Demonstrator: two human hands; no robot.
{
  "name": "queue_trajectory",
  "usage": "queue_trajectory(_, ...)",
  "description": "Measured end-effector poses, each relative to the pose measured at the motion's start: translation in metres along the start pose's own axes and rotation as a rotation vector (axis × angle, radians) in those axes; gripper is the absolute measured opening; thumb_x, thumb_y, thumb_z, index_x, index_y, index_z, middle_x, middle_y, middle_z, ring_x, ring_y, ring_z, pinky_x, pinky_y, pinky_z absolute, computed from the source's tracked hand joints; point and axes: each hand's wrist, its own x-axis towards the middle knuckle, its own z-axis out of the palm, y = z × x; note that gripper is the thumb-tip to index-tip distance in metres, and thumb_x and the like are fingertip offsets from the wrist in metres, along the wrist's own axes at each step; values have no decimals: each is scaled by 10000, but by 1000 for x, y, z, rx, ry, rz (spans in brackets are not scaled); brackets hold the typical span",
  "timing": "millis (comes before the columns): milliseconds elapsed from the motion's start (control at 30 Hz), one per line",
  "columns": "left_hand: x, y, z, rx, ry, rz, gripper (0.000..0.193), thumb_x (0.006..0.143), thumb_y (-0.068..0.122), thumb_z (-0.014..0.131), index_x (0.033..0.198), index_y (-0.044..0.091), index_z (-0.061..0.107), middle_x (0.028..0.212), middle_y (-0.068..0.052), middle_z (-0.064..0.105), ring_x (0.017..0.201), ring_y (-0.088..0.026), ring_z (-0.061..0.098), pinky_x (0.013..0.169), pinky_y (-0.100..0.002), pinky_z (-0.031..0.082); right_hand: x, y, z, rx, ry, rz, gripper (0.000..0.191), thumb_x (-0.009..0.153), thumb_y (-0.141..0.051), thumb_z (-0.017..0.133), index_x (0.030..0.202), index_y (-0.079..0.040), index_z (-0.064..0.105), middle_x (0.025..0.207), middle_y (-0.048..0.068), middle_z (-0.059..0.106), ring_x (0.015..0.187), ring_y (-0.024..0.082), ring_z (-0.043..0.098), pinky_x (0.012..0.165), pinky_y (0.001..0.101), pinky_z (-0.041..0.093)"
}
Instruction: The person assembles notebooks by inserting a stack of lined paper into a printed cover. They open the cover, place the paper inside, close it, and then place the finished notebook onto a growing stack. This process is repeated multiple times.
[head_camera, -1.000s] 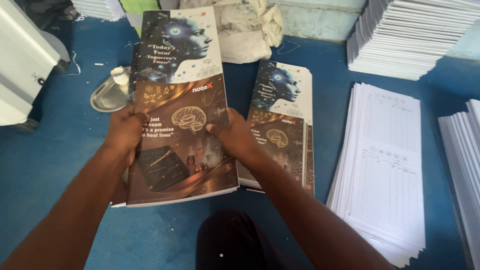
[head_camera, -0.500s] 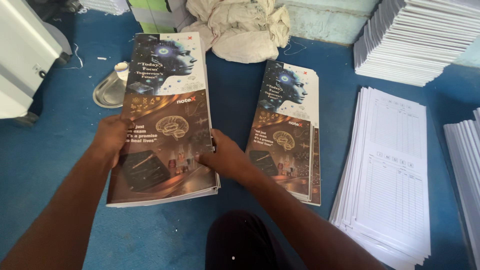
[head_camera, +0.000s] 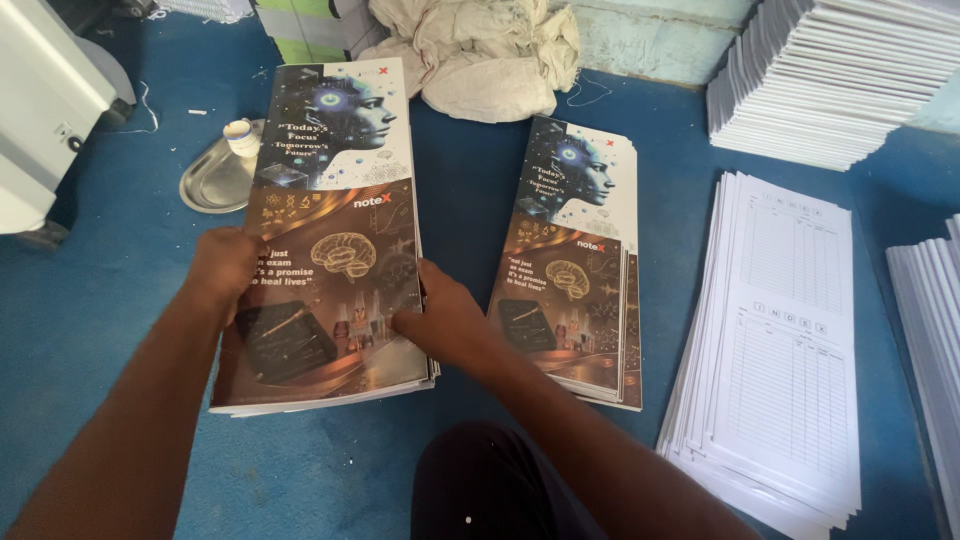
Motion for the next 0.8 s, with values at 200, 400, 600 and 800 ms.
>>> queue_trajectory(200,-1,-7,0,-14,-50,-17,181,889,73,598,1010,-40,672,848,-135,677,664,-231,640,562,-415,528,-3,4,1,110,-48,85,634,819,-191,718,1382,-46,464,1151,177,718,1005,267,748,894,376,572)
queue_trajectory(400,0,-8,-7,25,-23,-13,219,885,70,653,1008,-111,663,859,-192,687,672,-267,667,571,-421,548,-6,6,6,63,-5,-22,586,816,-228,735,1330,-26,538,1137,195,718,994,283,737,872,386,573)
queue_trajectory(600,-5,-2,-3,-36,24,-161,179,871,76,663,993,-53,683,869,-162,694,674,-253,671,559,-454,567,-16,-8,-2,-157,-64,92,588,822,-335,729,1314,-52,575,1047,225,748,973,352,742,870,456,566)
queue_trajectory(800,5,5,-4,172,29,-179,243,886,53,705,994,-164,696,889,-269,700,714,-346,684,606,-463,524,-26,-22,-2,-182,-128,162,736,890,-385,646,1492,-52,384,1061,212,743,1015,348,735,894,472,551)
